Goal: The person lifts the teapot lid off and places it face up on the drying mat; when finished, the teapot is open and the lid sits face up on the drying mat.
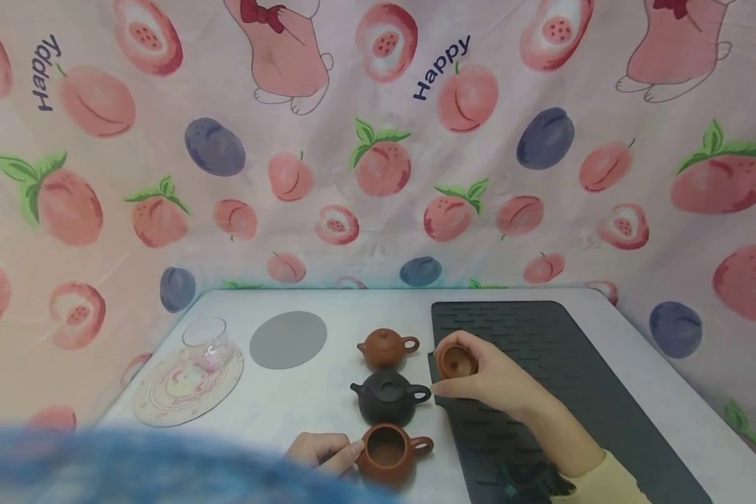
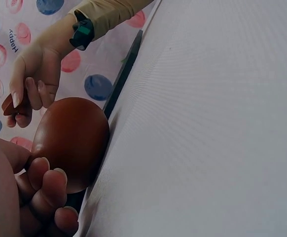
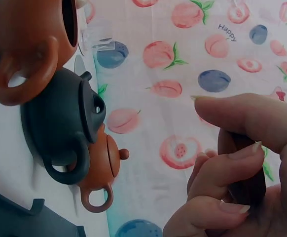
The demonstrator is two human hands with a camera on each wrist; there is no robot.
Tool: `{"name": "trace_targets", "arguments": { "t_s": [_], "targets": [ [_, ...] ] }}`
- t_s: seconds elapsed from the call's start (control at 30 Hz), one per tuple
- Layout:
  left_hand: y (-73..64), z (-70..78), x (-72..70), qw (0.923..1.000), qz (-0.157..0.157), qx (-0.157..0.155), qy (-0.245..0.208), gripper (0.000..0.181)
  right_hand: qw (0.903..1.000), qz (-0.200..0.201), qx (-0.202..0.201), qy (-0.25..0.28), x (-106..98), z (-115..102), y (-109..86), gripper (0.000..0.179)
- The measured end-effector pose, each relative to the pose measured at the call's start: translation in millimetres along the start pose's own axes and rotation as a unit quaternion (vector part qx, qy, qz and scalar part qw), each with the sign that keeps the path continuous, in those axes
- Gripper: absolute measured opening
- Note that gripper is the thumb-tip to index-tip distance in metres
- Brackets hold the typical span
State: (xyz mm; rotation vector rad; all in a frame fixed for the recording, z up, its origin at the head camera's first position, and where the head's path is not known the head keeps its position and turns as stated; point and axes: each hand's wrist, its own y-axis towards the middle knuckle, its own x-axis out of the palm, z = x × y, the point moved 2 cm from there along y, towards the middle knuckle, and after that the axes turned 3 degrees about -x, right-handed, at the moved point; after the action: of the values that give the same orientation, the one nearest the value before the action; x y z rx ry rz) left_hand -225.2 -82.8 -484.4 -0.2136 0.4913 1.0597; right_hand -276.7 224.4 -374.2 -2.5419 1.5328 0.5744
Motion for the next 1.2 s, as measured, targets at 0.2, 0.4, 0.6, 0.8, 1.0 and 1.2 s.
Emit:
{"name": "trace_targets", "arguments": {
  "t_s": [0.2,0.4,0.6,0.8,1.0,1.2],
  "targets": [
    [-1.3,2.3,-1.4,1.0000,0.000,-0.004,-0.006,0.046,0.9988,0.013,-0.011,-0.046,-1.3,-3.0,0.9,0.056],
    [-3.0,6.2,-3.8,1.0000,0.006,-0.002,-0.003,0.046,0.9975,0.043,-0.001,-0.055,-7.5,-3.5,3.0,0.061],
    [-3.0,5.8,-3.2,0.9999,0.001,-0.010,-0.011,0.045,0.9929,0.070,0.006,-0.095,-12.0,-5.0,2.4,0.063],
    [-2.4,6.4,-2.6,0.9999,-0.003,-0.008,-0.013,0.045,0.9834,0.102,0.027,-0.148,-21.9,5.4,3.4,0.064],
    [-2.3,8.4,-2.4,0.9998,-0.005,-0.010,-0.014,0.044,0.9804,0.115,0.053,-0.151,-27.5,7.7,0.8,0.065],
    [-0.5,9.5,-2.7,0.9997,-0.003,-0.018,-0.012,0.043,0.9779,0.131,0.028,-0.161,-33.3,8.4,-0.4,0.066]
  ]
}}
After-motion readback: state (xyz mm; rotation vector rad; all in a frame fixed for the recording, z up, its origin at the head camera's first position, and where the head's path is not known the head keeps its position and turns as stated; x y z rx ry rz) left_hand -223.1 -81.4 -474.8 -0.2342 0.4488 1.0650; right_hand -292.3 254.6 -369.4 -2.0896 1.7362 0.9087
